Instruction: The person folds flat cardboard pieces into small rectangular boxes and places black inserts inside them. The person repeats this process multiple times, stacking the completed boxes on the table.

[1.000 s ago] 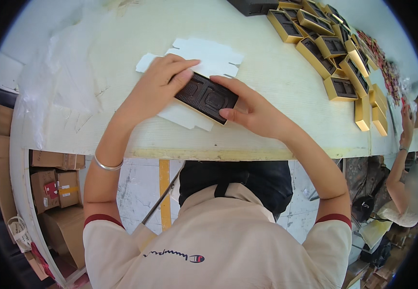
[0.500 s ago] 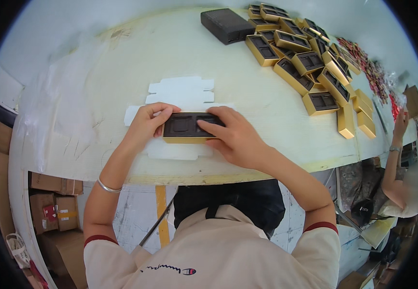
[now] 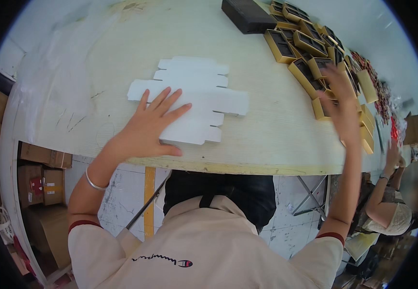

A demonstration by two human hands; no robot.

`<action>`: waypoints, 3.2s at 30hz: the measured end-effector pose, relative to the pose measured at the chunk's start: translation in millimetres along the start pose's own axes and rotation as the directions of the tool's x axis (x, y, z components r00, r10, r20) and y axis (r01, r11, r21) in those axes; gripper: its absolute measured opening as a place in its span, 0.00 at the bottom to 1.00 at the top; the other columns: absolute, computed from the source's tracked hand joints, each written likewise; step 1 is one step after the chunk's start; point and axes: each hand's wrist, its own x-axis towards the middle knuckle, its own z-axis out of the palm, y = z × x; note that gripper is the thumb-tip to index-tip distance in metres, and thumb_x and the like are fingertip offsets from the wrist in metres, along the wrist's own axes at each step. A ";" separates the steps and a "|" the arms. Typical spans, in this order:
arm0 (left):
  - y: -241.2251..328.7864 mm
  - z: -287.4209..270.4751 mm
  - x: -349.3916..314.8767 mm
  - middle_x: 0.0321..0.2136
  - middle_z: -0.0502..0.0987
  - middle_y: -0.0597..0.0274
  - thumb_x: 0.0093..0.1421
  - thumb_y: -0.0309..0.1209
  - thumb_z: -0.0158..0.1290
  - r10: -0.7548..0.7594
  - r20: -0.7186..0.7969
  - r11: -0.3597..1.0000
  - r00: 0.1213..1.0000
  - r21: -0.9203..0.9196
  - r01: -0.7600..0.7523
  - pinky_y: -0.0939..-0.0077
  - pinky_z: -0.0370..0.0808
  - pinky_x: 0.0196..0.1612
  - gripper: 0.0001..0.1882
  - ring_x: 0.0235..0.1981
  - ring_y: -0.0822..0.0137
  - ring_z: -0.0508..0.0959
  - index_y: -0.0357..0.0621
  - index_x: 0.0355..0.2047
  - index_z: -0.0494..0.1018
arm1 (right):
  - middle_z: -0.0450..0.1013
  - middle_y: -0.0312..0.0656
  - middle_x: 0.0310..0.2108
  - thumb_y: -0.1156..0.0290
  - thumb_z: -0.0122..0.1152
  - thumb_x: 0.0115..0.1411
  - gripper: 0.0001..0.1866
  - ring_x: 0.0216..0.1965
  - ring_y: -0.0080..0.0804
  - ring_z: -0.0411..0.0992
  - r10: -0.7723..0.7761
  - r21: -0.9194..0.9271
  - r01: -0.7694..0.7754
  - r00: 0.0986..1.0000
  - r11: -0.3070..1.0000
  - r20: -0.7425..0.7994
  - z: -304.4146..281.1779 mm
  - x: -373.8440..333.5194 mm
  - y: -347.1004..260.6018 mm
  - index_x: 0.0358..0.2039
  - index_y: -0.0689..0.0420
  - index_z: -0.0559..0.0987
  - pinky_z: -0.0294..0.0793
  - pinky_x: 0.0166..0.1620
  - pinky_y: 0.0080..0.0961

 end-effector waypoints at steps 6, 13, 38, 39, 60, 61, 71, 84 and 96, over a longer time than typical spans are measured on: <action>22.3 24.7 3.1 0.66 0.49 0.47 0.44 0.59 0.60 -0.028 -0.130 0.993 0.991 0.106 0.042 0.37 0.39 0.64 0.50 0.67 0.43 0.47 0.50 0.64 0.57 | 0.61 0.52 0.59 0.63 0.63 0.56 0.26 0.59 0.50 0.61 -0.079 0.087 0.069 0.989 0.994 0.124 110.6 33.7 -19.4 0.54 0.54 0.71 0.64 0.58 0.39; 33.8 30.5 1.0 0.63 0.56 0.47 0.47 0.58 0.58 -0.069 -0.259 0.997 0.963 0.026 0.078 0.36 0.42 0.62 0.43 0.64 0.43 0.53 0.50 0.60 0.64 | 0.56 0.59 0.61 0.53 0.64 0.54 0.36 0.61 0.56 0.57 -0.070 0.043 0.067 0.995 0.997 0.066 166.3 139.1 16.9 0.59 0.53 0.65 0.61 0.60 0.41; 28.0 37.9 -3.1 0.63 0.57 0.50 0.53 0.58 0.52 -0.054 -0.349 0.988 0.936 -0.157 -0.001 0.40 0.51 0.61 0.39 0.64 0.50 0.56 0.48 0.58 0.63 | 0.70 0.51 0.46 0.53 0.58 0.58 0.24 0.50 0.51 0.65 -0.310 0.285 0.249 0.931 0.926 0.194 229.2 244.3 -56.3 0.46 0.61 0.74 0.60 0.56 0.40; 28.3 38.4 -3.6 0.62 0.58 0.50 0.54 0.57 0.53 -0.058 -0.363 0.984 0.930 -0.175 -0.007 0.41 0.51 0.61 0.38 0.63 0.50 0.56 0.48 0.59 0.63 | 0.69 0.52 0.48 0.54 0.58 0.58 0.24 0.52 0.51 0.64 -0.360 0.300 0.298 0.916 0.906 0.177 226.8 237.5 -60.4 0.46 0.60 0.74 0.59 0.57 0.40; -48.0 -48.4 172.2 0.43 0.74 0.53 0.53 0.43 0.62 -0.394 -0.247 0.558 0.885 -0.829 0.018 0.70 0.71 0.47 0.30 0.45 0.65 0.72 0.34 0.49 0.69 | 0.52 0.60 0.62 0.62 0.71 0.49 0.39 0.63 0.52 0.55 0.062 0.573 -0.057 0.998 0.818 0.010 175.2 91.7 -16.5 0.58 0.61 0.63 0.57 0.62 0.37; -38.1 -47.0 171.5 0.43 0.73 0.53 0.53 0.43 0.62 -0.441 -0.458 0.720 0.772 -0.694 0.000 0.70 0.71 0.47 0.30 0.44 0.64 0.73 0.33 0.49 0.69 | 0.57 0.55 0.61 0.62 0.70 0.50 0.39 0.62 0.45 0.57 0.148 0.837 -0.214 0.976 0.503 0.161 174.3 100.3 -9.6 0.59 0.62 0.62 0.58 0.61 0.35; 1.5 -74.4 210.1 0.36 0.74 0.57 0.54 0.28 0.57 -0.076 -0.561 0.987 0.825 -0.161 -0.019 0.68 0.73 0.36 0.12 0.34 0.59 0.76 0.37 0.38 0.75 | 0.71 0.43 0.49 0.66 0.53 0.64 0.21 0.50 0.25 0.68 0.268 0.831 -0.458 0.883 0.315 0.385 212.7 134.0 28.3 0.56 0.61 0.70 0.65 0.52 0.23; -16.0 -136.0 264.4 0.23 0.77 0.59 0.52 0.34 0.59 -0.092 -0.431 0.996 0.898 -0.035 0.085 0.65 0.70 0.30 0.08 0.27 0.59 0.76 0.41 0.25 0.77 | 0.68 0.41 0.43 0.61 0.74 0.43 0.44 0.40 0.31 0.63 0.077 0.786 -0.322 0.940 0.527 0.333 208.4 178.0 13.0 0.57 0.61 0.62 0.66 0.46 0.26; 10.1 -141.9 174.8 0.24 0.71 0.53 0.47 0.36 0.61 0.221 -0.663 0.973 0.715 0.100 -0.208 0.64 0.68 0.35 0.15 0.31 0.53 0.71 0.39 0.22 0.69 | 0.70 0.46 0.49 0.65 0.72 0.48 0.39 0.43 0.31 0.68 0.179 0.604 -0.217 0.976 0.767 0.124 167.4 118.7 6.1 0.58 0.60 0.62 0.71 0.39 0.27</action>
